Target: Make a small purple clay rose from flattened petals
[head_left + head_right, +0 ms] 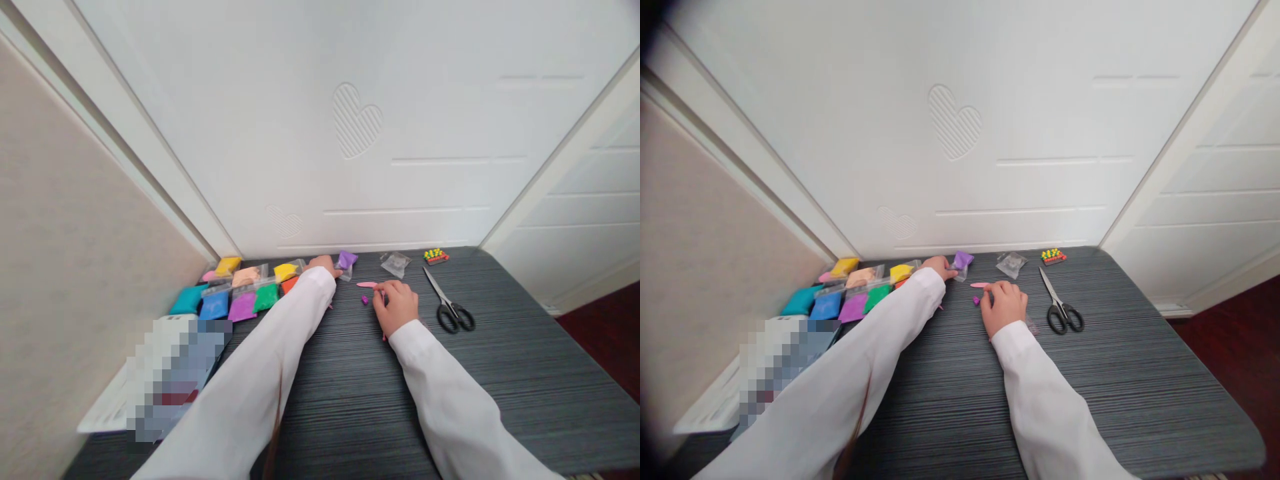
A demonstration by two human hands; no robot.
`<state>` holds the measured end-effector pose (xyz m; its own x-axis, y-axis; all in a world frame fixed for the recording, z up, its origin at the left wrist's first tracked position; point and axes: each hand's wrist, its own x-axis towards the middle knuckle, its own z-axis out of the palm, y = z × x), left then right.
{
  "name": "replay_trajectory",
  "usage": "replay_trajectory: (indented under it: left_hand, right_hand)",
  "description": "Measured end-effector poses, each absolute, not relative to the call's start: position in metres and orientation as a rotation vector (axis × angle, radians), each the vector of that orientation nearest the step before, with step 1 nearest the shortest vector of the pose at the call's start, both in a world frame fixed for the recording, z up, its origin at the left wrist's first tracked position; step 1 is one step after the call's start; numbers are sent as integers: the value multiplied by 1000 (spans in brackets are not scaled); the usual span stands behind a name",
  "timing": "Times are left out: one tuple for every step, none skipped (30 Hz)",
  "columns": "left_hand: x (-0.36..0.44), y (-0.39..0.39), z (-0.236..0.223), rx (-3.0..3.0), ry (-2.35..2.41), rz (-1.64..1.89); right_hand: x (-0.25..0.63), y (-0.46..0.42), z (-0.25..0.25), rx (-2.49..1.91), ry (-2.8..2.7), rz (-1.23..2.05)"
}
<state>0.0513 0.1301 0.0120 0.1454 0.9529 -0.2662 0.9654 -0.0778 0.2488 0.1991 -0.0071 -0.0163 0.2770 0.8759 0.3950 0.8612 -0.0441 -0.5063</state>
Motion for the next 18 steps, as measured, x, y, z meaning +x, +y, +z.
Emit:
replay_trajectory:
  left_hand:
    - [52,132,11,2040,1830,-56]
    - [53,132,11,2014,1817,-51]
    - [53,133,11,1990,1801,-34]
    - [54,132,12,1970,1783,-4]
    - [54,131,14,1951,1762,39]
    - [53,129,16,1935,1739,94]
    - [52,127,19,1920,1710,160]
    - [49,124,23,1905,1679,238]
    - [46,120,26,1889,1643,327]
    - [41,116,31,1872,1602,422]
    - [36,111,35,1850,1559,525]
    - [29,104,38,1826,1511,628]
    - [21,97,41,1795,1462,712]
    - [14,88,44,1761,1409,780]
    - [6,78,46,1727,1352,816]
    - [-1,68,46,1693,1299,833]
    - [-8,57,46,1663,1242,830]
    - [-13,47,44,1637,1187,818]
  right_hand:
    - [199,-7,-16,-1876,-1562,27]
    - [199,-8,-16,-1873,-1561,24]
    - [199,-8,-15,-1870,-1560,22]
    - [198,-9,-14,-1866,-1560,18]
    - [198,-10,-13,-1862,-1559,14]
    - [198,-12,-12,-1856,-1558,9]
    - [198,-13,-10,-1849,-1558,5]
    - [198,-14,-9,-1840,-1558,1]
    - [198,-14,-8,-1830,-1557,-2]
    - [198,-15,-7,-1819,-1557,-4]
    - [198,-15,-5,-1808,-1557,-5]
    - [197,-15,-4,-1800,-1559,-7]
    - [197,-15,-3,-1781,-1564,-7]
    - [195,-16,-2,-1743,-1571,2]
    - [193,-17,0,-1684,-1578,30]
    - [191,-19,2,-1605,-1589,80]
    - [187,-22,4,-1517,-1602,155]
    - [182,-25,6,-1431,-1619,248]
